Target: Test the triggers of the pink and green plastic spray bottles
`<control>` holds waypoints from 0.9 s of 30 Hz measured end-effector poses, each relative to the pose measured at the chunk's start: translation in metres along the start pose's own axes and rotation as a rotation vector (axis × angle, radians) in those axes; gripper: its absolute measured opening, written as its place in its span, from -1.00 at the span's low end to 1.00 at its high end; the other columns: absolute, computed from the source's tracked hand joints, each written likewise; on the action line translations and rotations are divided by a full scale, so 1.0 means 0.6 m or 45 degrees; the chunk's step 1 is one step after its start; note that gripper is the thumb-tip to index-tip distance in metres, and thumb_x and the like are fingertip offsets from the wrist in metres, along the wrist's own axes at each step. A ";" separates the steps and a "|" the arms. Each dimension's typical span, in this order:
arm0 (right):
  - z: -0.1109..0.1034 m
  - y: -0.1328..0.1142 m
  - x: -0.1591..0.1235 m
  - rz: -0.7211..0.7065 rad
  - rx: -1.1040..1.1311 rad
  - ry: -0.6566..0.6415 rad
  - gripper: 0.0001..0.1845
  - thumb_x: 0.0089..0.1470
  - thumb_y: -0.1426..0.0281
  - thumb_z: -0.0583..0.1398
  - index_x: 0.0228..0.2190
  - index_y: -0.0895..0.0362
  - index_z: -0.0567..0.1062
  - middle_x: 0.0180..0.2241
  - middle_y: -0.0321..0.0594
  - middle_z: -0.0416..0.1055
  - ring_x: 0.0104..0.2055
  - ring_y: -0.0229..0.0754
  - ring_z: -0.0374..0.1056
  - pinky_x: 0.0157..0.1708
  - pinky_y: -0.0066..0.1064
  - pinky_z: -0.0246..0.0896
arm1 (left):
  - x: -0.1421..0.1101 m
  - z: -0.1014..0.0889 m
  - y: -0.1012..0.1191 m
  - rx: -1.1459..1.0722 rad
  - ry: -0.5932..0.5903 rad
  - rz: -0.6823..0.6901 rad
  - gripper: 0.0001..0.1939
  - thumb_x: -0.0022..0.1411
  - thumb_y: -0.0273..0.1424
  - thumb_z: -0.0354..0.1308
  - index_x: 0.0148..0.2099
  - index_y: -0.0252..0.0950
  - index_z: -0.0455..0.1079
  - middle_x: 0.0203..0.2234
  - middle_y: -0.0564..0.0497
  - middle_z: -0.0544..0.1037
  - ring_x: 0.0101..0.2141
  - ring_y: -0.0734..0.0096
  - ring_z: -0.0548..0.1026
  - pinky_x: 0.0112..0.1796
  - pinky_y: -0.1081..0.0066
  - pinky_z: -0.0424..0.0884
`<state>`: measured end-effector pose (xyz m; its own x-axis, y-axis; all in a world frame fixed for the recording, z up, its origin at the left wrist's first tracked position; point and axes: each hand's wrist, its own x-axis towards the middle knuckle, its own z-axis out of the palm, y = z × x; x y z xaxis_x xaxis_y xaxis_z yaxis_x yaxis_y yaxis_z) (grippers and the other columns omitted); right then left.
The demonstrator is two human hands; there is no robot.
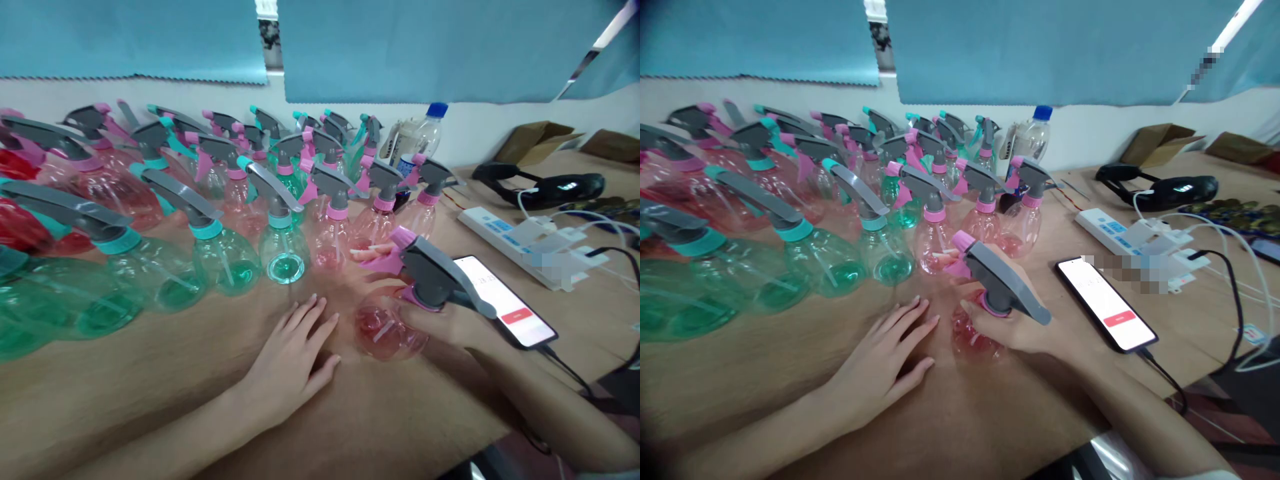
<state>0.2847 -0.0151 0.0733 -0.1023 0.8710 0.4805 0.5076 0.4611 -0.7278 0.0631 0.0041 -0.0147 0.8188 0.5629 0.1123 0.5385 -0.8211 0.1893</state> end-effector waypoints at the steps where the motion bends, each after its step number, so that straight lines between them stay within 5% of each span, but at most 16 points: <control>1: 0.001 0.001 0.001 -0.004 0.029 -0.011 -0.71 -0.19 0.48 0.12 -0.33 -0.01 0.45 -0.40 -0.29 0.49 -0.27 -0.08 0.46 -0.23 -0.21 0.43 | 0.000 0.000 0.000 -0.003 0.004 0.000 -0.51 0.32 -0.24 0.04 0.22 -0.35 0.21 0.24 -0.23 0.17 0.23 0.05 0.11 0.13 0.01 0.17; 10: 0.001 0.004 0.004 -0.014 0.016 -0.036 -0.77 -0.21 0.54 0.11 -0.44 0.00 0.39 -0.52 -0.32 0.45 -0.43 -0.14 0.46 -0.28 -0.25 0.45 | 0.002 0.002 0.001 0.015 0.007 0.006 -0.50 0.32 -0.24 0.03 0.23 -0.34 0.19 0.25 -0.22 0.16 0.24 0.06 0.10 0.13 0.02 0.17; 27: 0.002 0.016 -0.011 0.070 0.158 -0.072 -0.85 -0.14 0.51 0.14 -0.48 0.01 0.35 -0.55 -0.33 0.42 -0.36 -0.12 0.47 -0.30 -0.29 0.43 | 0.002 0.003 -0.001 0.022 0.022 0.014 -0.50 0.33 -0.23 0.03 0.23 -0.33 0.20 0.25 -0.22 0.16 0.24 0.07 0.11 0.12 0.02 0.18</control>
<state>0.2893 -0.0161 0.0626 -0.1267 0.9020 0.4127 0.4046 0.4269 -0.8088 0.0638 0.0052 -0.0167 0.8214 0.5552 0.1308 0.5330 -0.8287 0.1708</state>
